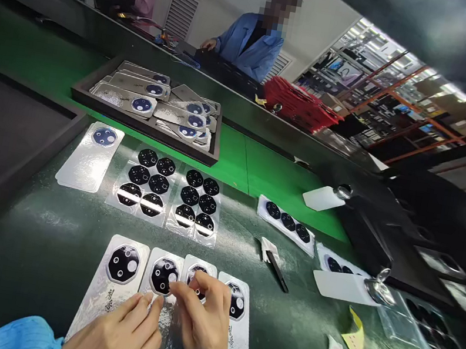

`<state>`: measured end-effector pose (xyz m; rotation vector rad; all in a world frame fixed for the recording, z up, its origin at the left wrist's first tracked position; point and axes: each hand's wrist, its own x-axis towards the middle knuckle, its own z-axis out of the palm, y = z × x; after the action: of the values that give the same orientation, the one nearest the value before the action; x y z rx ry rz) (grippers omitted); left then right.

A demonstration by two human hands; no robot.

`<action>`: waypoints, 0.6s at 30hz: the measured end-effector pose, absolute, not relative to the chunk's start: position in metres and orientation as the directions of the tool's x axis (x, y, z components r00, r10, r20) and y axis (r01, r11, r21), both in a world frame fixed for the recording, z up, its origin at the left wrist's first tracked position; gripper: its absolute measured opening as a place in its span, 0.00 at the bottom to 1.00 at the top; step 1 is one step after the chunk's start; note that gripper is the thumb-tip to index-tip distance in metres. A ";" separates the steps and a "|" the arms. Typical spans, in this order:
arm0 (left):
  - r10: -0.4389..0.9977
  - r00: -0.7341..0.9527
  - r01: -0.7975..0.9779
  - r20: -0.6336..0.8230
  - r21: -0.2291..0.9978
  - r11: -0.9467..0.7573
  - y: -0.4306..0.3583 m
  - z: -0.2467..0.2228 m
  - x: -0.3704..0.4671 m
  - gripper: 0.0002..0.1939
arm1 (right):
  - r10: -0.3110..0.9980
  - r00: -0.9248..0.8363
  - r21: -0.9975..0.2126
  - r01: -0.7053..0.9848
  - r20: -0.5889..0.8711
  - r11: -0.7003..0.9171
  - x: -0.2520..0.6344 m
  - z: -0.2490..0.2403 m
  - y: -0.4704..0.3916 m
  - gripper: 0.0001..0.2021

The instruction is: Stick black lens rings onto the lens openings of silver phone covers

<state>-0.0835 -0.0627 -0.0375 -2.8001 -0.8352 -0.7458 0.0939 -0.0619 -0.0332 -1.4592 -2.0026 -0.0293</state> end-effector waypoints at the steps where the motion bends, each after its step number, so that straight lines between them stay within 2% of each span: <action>1: 0.480 0.723 0.544 0.497 0.018 -0.839 -0.063 -0.038 -0.084 0.16 | 0.840 -0.168 -0.341 0.859 0.516 0.381 0.094 -0.033 -0.062 0.11; 8: 0.470 0.734 0.539 0.490 0.002 -0.843 -0.060 -0.036 -0.084 0.17 | 0.838 -0.159 -0.342 0.861 0.522 0.377 0.092 -0.034 -0.062 0.12; 18: 0.467 0.722 0.537 0.511 0.011 -0.843 -0.061 -0.039 -0.083 0.16 | 0.807 -0.207 -0.269 0.873 0.553 0.408 0.095 -0.033 -0.064 0.11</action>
<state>-0.0834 -0.0613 -0.0393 -2.7859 -0.8172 -0.7705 0.0949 -0.0645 -0.0331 -1.4231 -2.0370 -0.1337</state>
